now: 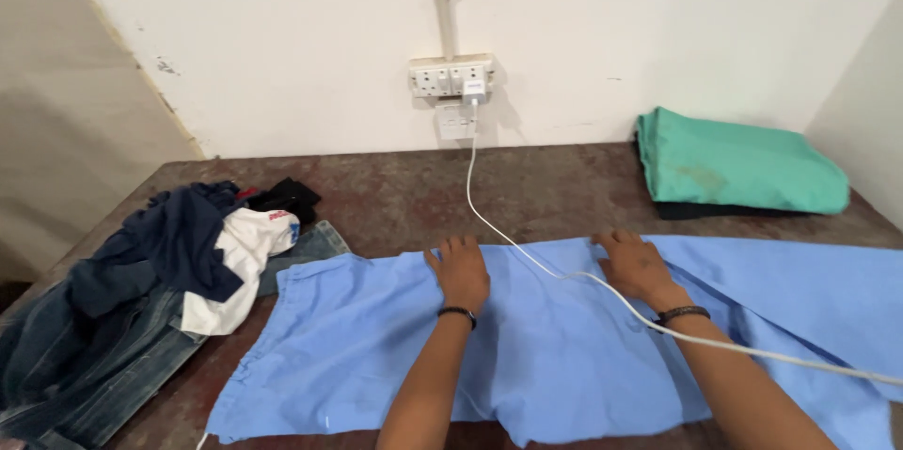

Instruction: The person folds a light blue garment on a countertop, smoothing and aligning edges before stacking it with other folded items. Then the person unfolds and refolds a white t-shirt with red trim, smoothing it flat on the surface.

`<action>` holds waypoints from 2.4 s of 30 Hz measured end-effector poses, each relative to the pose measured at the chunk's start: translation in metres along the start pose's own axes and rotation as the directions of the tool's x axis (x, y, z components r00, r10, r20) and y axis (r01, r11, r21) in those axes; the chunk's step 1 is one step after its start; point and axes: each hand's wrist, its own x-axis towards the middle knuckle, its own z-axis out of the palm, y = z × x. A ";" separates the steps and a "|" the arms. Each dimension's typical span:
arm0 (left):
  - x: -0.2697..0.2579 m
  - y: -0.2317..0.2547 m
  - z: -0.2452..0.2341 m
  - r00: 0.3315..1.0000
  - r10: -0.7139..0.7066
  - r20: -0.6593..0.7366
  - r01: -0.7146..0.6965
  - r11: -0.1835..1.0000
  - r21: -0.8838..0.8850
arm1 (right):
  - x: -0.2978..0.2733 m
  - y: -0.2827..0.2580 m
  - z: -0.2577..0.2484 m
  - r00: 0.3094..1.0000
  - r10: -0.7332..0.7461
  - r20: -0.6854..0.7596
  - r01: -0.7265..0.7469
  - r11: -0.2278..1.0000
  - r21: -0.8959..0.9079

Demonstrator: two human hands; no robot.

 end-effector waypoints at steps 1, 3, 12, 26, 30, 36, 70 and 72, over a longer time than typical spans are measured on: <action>-0.010 0.012 -0.011 0.984 0.098 -0.151 -0.100 0.995 -0.004 | -0.007 0.001 -0.010 1.000 -0.005 0.020 0.005 1.000 0.000; -0.036 0.034 -0.029 0.859 0.265 -0.438 -0.281 0.959 0.029 | -0.025 0.001 -0.030 0.998 -0.016 0.064 0.016 1.000 0.003; -0.114 0.170 -0.053 0.590 0.755 -0.288 -0.711 0.316 -0.629 | -0.136 0.036 -0.100 0.939 0.300 0.166 -0.332 0.915 0.229; -0.117 0.282 -0.041 0.838 0.541 -0.074 -0.462 0.629 -0.626 | -0.186 0.145 -0.106 0.864 0.464 0.197 -0.503 0.824 0.263; -0.104 0.303 -0.060 0.853 0.486 -0.192 -0.459 0.522 -0.719 | -0.163 0.133 -0.149 0.956 0.281 0.078 -0.289 0.875 0.389; -0.063 0.309 -0.036 0.908 0.341 -0.243 -0.379 0.424 -0.823 | -0.173 0.125 -0.194 0.827 0.456 0.328 -0.539 0.808 0.236; -0.127 0.283 -0.039 0.742 0.670 -0.031 -0.488 0.508 -0.709 | -0.241 0.160 -0.123 0.821 0.424 0.382 -0.540 0.793 0.281; -0.124 0.284 -0.043 0.754 0.657 -0.009 -0.461 0.519 -0.720 | -0.243 0.169 -0.131 0.862 0.387 0.327 -0.505 0.717 0.481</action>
